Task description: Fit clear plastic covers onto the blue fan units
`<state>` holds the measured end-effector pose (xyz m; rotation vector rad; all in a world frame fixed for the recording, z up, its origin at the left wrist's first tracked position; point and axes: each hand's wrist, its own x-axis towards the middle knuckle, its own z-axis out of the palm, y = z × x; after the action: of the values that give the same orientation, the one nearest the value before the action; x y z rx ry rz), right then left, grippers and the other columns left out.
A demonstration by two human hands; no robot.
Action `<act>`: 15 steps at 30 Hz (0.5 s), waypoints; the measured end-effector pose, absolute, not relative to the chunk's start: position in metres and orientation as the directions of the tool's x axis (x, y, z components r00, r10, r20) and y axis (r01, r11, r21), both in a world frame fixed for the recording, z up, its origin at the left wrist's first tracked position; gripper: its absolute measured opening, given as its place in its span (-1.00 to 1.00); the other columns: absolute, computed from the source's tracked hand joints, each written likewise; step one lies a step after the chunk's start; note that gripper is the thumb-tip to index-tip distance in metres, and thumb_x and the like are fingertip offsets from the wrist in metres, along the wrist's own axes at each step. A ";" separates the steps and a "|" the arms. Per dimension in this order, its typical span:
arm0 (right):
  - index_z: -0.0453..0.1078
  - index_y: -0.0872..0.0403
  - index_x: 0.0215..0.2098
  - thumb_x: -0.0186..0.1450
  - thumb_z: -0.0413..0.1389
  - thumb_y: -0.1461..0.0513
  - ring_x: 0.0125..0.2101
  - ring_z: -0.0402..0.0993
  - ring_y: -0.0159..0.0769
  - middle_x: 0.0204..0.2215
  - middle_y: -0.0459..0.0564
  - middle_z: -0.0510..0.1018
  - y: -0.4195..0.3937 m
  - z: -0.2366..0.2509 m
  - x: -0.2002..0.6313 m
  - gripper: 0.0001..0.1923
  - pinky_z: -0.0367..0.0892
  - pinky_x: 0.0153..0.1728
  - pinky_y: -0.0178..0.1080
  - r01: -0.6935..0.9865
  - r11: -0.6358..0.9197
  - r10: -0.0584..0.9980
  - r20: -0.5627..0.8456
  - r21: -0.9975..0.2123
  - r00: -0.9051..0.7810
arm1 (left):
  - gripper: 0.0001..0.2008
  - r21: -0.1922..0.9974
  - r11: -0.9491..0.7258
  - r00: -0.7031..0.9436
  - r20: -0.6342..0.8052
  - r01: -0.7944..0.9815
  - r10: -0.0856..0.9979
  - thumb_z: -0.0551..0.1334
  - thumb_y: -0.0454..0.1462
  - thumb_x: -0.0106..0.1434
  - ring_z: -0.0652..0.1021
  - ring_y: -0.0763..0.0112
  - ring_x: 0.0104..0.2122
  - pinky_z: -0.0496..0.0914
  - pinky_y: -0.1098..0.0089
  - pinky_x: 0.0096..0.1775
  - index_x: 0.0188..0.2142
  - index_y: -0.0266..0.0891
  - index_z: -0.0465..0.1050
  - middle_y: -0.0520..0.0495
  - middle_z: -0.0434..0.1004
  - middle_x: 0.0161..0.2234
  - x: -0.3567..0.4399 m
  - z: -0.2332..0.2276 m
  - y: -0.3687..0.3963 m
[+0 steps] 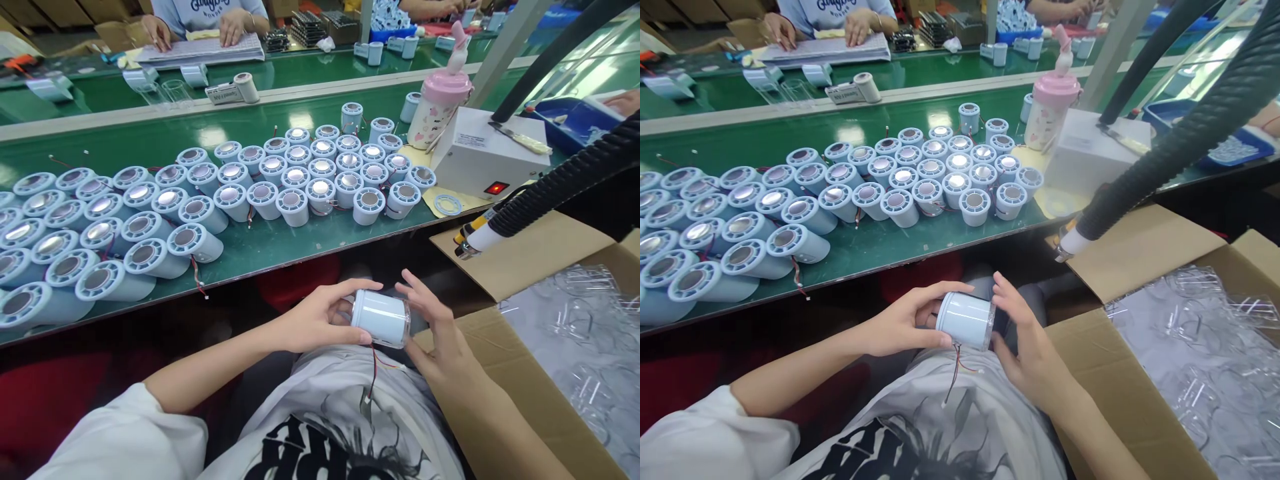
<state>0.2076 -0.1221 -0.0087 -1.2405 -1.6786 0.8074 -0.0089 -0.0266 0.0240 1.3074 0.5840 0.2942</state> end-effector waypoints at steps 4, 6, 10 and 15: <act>0.22 -0.29 0.17 0.24 0.17 0.44 0.23 0.18 -0.12 0.27 -0.10 0.24 -0.122 -0.008 0.212 -0.34 0.25 0.17 0.00 0.354 0.404 0.909 0.325 -0.844 -0.262 | -0.30 0.963 0.226 0.843 -0.241 0.146 0.481 0.36 -0.19 0.15 0.58 0.29 -0.21 0.50 0.29 -0.20 0.23 -0.15 0.16 -0.17 0.49 -0.09 -0.010 0.026 -0.024; 0.25 -0.26 0.17 0.24 0.22 0.35 0.16 0.30 -0.13 0.20 -0.07 0.34 -0.122 -0.006 0.211 -0.40 0.38 0.07 -0.08 0.184 0.189 0.969 0.153 -0.964 -0.194 | -0.26 0.981 0.161 0.850 -0.173 0.106 0.497 0.42 -0.22 0.08 0.55 0.22 -0.08 0.48 0.25 -0.08 0.23 -0.13 0.21 -0.19 0.45 0.02 -0.009 0.026 -0.024; 0.32 -0.25 0.12 0.27 0.22 0.24 -0.10 0.52 -0.23 0.03 -0.10 0.52 -0.124 -0.002 0.210 -0.51 0.50 -0.13 -0.21 -0.174 -0.150 0.977 -0.119 -0.973 -0.177 | -0.25 0.990 0.143 0.863 -0.089 0.020 0.498 0.42 -0.35 0.05 0.45 0.15 0.10 0.37 0.20 0.10 0.23 -0.11 0.24 -0.22 0.35 0.16 -0.011 0.025 -0.025; 0.46 -0.16 0.03 0.14 0.32 0.28 -0.34 0.55 -0.27 -0.24 -0.13 0.62 -0.125 -0.007 0.211 -0.51 0.50 -0.25 -0.22 -0.049 -0.191 0.976 -0.184 -0.980 -0.118 | -0.19 0.935 0.349 0.881 -0.211 0.056 0.424 0.39 -0.35 0.11 0.53 0.19 0.00 0.42 0.21 0.01 0.30 -0.09 0.09 -0.23 0.45 0.07 -0.014 0.017 -0.025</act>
<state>0.2109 -0.1247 -0.0068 -1.2451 -1.1520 1.4609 -0.0142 -0.0246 0.0165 1.2015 0.4623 0.2493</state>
